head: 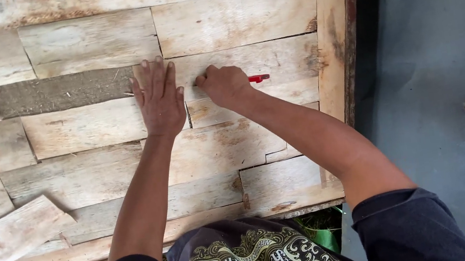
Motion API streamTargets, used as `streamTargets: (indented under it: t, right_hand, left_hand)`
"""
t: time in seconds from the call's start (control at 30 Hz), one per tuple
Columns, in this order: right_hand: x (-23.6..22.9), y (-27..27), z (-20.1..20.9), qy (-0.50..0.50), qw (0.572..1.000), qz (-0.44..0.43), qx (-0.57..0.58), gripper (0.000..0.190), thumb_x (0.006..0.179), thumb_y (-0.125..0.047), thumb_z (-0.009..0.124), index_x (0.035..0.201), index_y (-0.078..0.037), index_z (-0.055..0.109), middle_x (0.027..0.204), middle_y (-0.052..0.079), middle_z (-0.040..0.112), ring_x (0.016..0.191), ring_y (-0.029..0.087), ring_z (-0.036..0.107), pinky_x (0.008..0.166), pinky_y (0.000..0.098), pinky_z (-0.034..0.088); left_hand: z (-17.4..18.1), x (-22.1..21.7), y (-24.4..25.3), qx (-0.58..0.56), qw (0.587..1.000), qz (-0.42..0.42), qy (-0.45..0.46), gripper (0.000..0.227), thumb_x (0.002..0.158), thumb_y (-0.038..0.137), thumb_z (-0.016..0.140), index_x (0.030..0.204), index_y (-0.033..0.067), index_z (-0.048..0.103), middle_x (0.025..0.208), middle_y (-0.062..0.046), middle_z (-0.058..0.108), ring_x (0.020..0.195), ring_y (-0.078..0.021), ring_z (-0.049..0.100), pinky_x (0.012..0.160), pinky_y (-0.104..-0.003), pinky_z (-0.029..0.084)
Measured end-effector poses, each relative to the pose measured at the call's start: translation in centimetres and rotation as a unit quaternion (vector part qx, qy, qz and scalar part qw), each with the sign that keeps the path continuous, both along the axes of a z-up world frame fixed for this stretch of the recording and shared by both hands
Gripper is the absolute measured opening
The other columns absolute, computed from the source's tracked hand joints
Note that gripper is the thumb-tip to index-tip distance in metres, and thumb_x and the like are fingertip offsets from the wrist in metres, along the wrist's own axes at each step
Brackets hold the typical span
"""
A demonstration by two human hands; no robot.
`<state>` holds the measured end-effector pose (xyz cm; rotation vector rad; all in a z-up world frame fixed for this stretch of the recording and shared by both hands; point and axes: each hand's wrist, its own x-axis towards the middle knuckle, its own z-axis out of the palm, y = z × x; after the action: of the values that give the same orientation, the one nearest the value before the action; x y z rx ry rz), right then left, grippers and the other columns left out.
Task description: The person is applying thin wood veneers to a larger wooden board, pressing them into place and trimming the excess with a utility knife.
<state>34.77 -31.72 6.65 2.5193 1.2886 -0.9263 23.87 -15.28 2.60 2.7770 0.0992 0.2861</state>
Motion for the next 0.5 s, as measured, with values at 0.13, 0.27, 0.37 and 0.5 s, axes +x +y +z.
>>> streamTargets:
  t: [0.13,0.27,0.37,0.5]
  right_hand:
    - [0.3,-0.3,0.4,0.004,1.000,0.000,0.007,0.028,0.101,-0.007,0.047,0.127,-0.010,0.057,0.112,0.018,0.063,0.085,0.034,0.074,0.065,0.0520,0.060]
    - [0.2,-0.4,0.5,0.017,1.000,-0.009,0.021,0.027,0.099,-0.005,0.052,0.124,-0.009,0.061,0.108,0.017,0.064,0.084,0.033,0.074,0.066,0.0498,0.061]
    - [0.4,-0.7,1.6,0.024,0.999,-0.023,0.028,0.027,0.098,-0.004,0.052,0.123,-0.008,0.061,0.108,0.017,0.064,0.085,0.033,0.074,0.066,0.0488,0.061]
    - [-0.1,-1.4,2.7,0.023,0.999,-0.030,0.028,0.029,0.097,-0.001,0.054,0.124,-0.007,0.062,0.108,0.018,0.063,0.087,0.032,0.073,0.069,0.0478,0.062]
  left_hand:
    - [-0.1,0.8,-0.9,-0.011,0.994,-0.002,0.111,0.055,0.115,0.026,0.041,0.167,0.0117,0.030,0.174,-0.011,0.018,0.159,-0.0338,0.003,0.122,-0.059,-0.007]
    - [-0.3,0.8,-1.1,0.005,0.977,0.025,0.212,0.059,0.113,0.038,0.031,0.168,0.0194,0.019,0.176,-0.003,0.007,0.160,-0.0306,-0.004,0.124,-0.062,-0.010]
    - [-0.9,0.8,-1.1,0.025,0.980,0.020,0.197,0.059,0.113,0.037,0.031,0.167,0.0179,0.020,0.175,-0.005,0.010,0.159,-0.0320,-0.002,0.124,-0.062,-0.009]
    - [-1.6,0.6,-0.9,0.038,0.984,0.012,0.175,0.059,0.112,0.035,0.034,0.167,0.0160,0.022,0.175,-0.007,0.011,0.159,-0.0339,-0.001,0.122,-0.063,-0.009]
